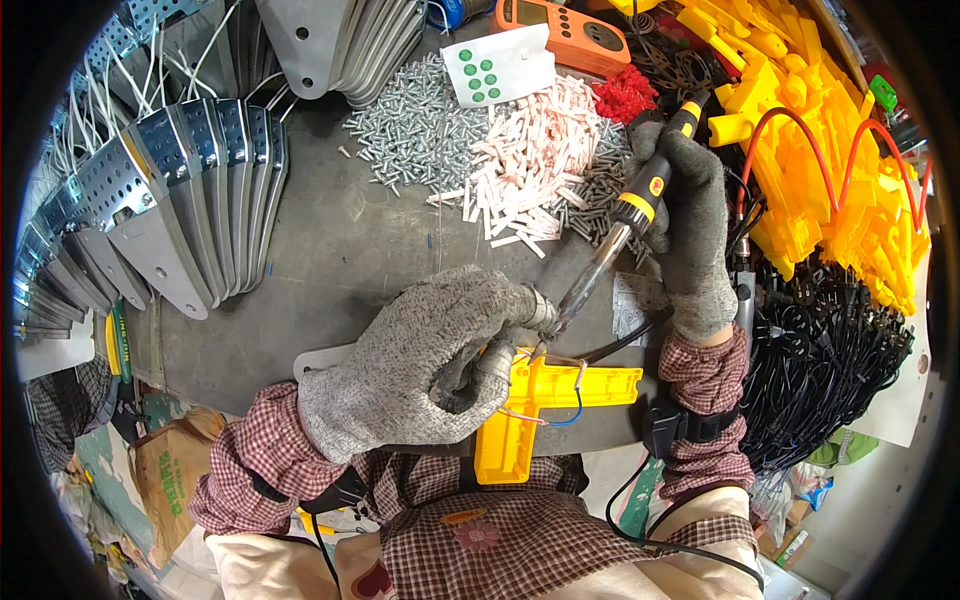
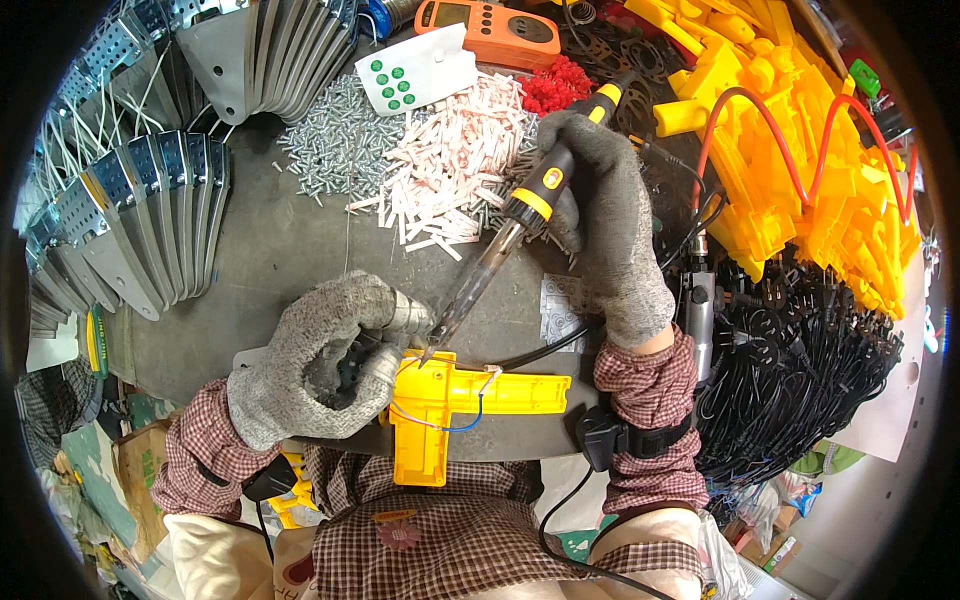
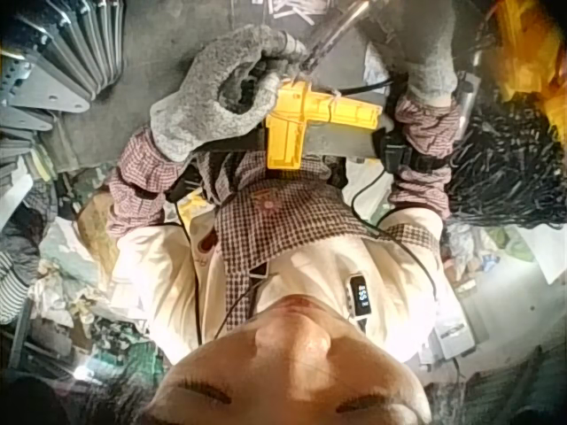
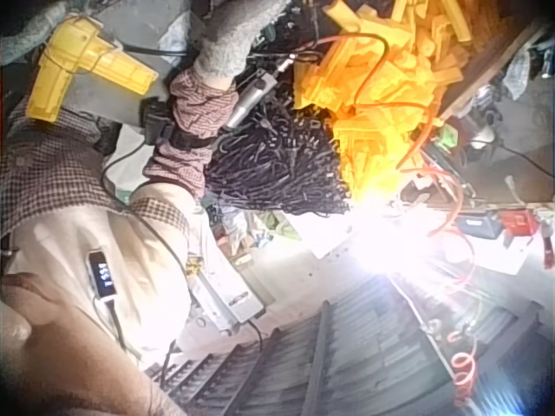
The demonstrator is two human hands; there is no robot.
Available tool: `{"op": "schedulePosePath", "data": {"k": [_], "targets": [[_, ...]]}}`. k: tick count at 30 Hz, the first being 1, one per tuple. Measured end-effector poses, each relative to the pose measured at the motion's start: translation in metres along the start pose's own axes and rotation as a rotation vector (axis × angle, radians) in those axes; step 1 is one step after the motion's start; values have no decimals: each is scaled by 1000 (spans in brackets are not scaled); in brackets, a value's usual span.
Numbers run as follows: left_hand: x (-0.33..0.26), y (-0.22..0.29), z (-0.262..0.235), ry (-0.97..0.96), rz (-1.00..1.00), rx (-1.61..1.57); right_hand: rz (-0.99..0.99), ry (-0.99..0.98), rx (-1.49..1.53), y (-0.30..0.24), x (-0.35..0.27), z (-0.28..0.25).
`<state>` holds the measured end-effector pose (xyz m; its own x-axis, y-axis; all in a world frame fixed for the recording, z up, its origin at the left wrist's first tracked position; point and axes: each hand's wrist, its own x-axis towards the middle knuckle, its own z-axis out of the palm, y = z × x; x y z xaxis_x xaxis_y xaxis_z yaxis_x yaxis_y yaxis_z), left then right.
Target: Assembling, screwing, and soldering components for a yellow plastic and metal device.
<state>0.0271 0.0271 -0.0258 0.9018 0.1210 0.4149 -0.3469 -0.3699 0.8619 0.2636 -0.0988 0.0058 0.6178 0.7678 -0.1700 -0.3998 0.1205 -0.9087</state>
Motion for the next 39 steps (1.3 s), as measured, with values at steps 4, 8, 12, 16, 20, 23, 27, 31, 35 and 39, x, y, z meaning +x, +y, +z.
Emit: {"op": "schedulePosePath", "data": {"k": [4, 8, 12, 16, 20, 23, 27, 31, 35, 39], "targets": [[-2, -4, 0, 0, 58, 9, -14, 66, -64, -1, 0, 4], [-5, 6, -9, 70, 34, 71, -44, 81, -63, -5, -3, 5], [-16, 36, -21, 68, -20, 369, -145, 41, -42, -17, -1, -13], [-21, 53, -2, 63, -10, 372, -172, -14, -60, -24, -10, -14], [-25, 57, 13, 50, 4, 539, -94, -50, -73, -20, -20, 5], [-22, 58, 16, 30, -24, 544, -103, -147, -143, -18, -29, 11], [-15, 65, 21, 1, -56, 600, -139, -155, -215, -17, -32, 13], [-17, 63, 23, -11, -48, 640, -136, -99, -285, -17, -35, 19], [-14, 66, 23, -16, -27, 617, -135, -107, -289, -17, -34, 16], [-16, 63, 23, -20, -41, 648, -125, -91, -290, -17, -34, 19]]}}
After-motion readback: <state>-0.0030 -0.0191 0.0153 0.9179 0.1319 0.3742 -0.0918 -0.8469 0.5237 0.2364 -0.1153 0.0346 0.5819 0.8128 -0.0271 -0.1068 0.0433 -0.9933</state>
